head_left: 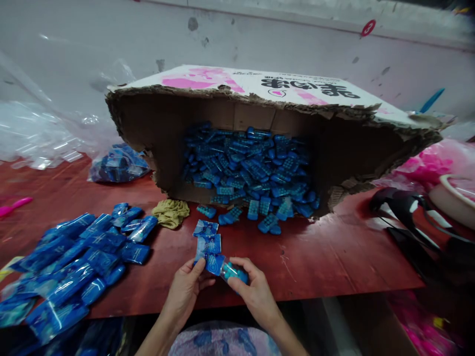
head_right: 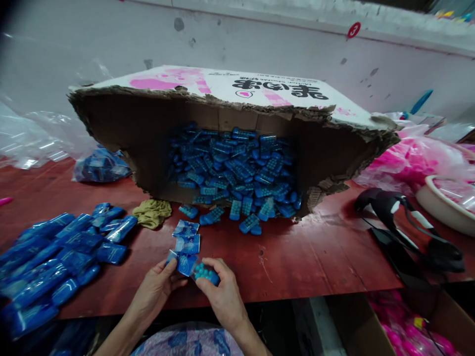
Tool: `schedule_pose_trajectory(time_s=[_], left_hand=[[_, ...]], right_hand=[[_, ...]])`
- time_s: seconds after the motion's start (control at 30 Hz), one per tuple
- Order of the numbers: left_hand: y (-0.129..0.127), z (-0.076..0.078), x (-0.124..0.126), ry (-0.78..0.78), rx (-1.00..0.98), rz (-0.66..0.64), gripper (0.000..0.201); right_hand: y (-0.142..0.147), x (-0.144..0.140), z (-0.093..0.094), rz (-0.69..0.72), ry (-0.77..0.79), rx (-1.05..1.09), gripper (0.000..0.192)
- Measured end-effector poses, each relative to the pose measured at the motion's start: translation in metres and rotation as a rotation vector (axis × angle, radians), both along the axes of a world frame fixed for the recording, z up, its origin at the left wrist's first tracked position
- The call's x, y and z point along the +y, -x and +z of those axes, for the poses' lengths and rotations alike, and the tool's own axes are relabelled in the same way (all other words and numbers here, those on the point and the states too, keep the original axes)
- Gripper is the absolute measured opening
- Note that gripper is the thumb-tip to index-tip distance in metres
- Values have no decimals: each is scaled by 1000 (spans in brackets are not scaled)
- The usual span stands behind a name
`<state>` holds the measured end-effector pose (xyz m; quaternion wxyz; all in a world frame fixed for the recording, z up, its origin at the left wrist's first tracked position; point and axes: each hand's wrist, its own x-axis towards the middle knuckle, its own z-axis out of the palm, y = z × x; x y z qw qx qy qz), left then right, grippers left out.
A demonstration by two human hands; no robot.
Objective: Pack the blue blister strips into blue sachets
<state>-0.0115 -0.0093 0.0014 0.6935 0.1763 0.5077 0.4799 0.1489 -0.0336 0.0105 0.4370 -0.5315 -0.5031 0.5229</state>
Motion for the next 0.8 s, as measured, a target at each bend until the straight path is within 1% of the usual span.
schedule_pose_trajectory(time_s=[0.2, 0.3, 0.37, 0.43, 0.5, 0.57, 0.63, 0.7, 0.8], left_hand=[[-4, -3, -2, 25, 19, 51, 32], [-5, -6, -4, 26, 14, 34, 30], [-6, -7, -5, 18, 4, 11, 28], [-7, -7, -6, 6, -23, 3, 28], [-11, -5, -7, 2, -71, 1, 28], [-16, -3, -6, 9, -113, 11, 27], [-20, -2, -5, 23, -126, 22, 24], [-20, -2, -3, 43, -127, 13, 20], [-12, -4, -1, 84, -138, -69, 18]], right_hand=[[-2, 2, -3, 41, 39, 34, 29], [-3, 3, -3, 71, 41, 80, 28], [-3, 5, -4, 68, 41, 92, 29], [-1, 5, -7, 32, 53, 83, 32], [3, 4, -10, -33, 55, 25, 31], [9, 3, -11, -103, 13, -76, 26], [14, 2, -11, -125, -62, -140, 24], [15, 2, -8, -70, -122, -113, 26], [8, 4, -4, 102, -118, 74, 30]])
